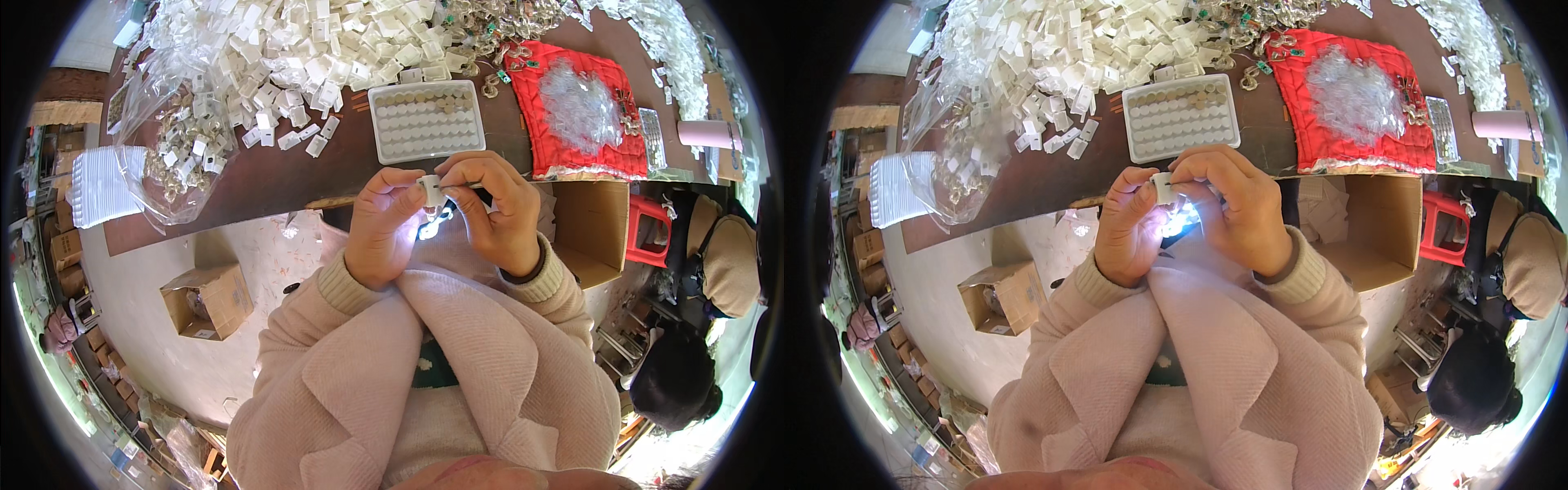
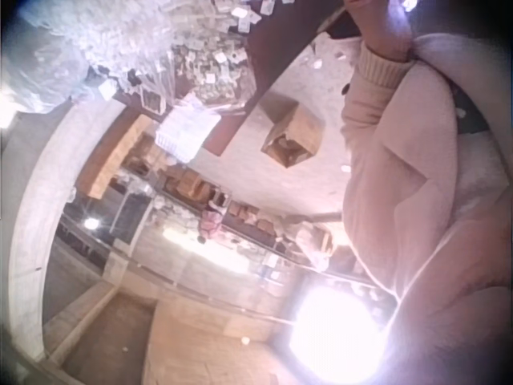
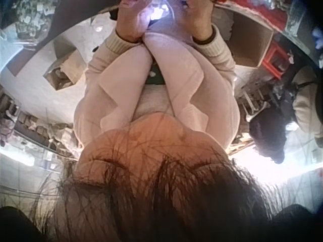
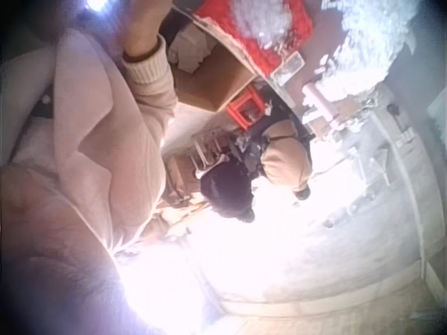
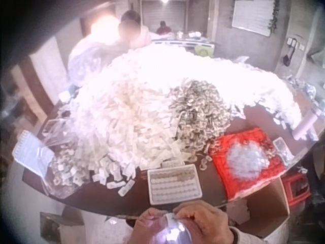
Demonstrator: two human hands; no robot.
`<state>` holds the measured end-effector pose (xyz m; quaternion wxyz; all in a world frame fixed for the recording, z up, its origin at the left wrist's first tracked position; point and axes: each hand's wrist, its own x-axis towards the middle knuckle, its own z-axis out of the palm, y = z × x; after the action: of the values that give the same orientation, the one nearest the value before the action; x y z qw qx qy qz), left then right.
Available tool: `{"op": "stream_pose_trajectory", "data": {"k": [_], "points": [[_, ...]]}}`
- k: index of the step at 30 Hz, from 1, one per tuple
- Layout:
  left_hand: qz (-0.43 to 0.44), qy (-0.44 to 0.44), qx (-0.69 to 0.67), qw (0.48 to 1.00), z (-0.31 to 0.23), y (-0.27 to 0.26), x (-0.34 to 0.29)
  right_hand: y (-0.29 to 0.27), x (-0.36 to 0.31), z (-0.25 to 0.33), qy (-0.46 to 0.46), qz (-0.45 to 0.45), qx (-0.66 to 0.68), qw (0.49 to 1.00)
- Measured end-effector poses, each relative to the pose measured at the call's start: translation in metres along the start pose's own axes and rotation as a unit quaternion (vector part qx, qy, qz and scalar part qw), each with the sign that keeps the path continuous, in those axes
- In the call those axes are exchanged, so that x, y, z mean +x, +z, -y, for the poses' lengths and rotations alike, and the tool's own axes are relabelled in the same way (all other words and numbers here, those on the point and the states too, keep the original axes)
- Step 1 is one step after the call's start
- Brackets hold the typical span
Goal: The person repeatedly picks small white plastic housings and metal components from a table, inserts the metal parts into the housings, and places the assembled units into a white tray. The person also uses a small flashlight to illuminate the components during assembly.
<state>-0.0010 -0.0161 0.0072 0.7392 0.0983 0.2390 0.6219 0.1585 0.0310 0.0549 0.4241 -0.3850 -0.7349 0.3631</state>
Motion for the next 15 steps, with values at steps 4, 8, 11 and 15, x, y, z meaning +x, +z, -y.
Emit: {"op": "stream_pose_trajectory", "data": {"k": [4, 8, 11, 15], "points": [[-0.010, 0.015, 0.024, 1.000, -0.002, -0.002, -0.001, 0.000, 0.002, 0.000, -0.010, 0.000, -0.008, 1.000], [-0.014, 0.023, 0.023, 0.999, -0.006, -0.005, -0.003, 0.001, 0.005, 0.004, -0.012, 0.006, -0.014, 1.000], [0.002, 0.038, 0.031, 0.999, -0.009, -0.009, -0.004, 0.008, 0.006, 0.006, -0.016, 0.009, -0.030, 0.999], [-0.009, 0.070, 0.090, 0.993, -0.025, -0.012, -0.009, 0.023, 0.012, 0.006, -0.043, 0.040, -0.044, 0.997]]}}
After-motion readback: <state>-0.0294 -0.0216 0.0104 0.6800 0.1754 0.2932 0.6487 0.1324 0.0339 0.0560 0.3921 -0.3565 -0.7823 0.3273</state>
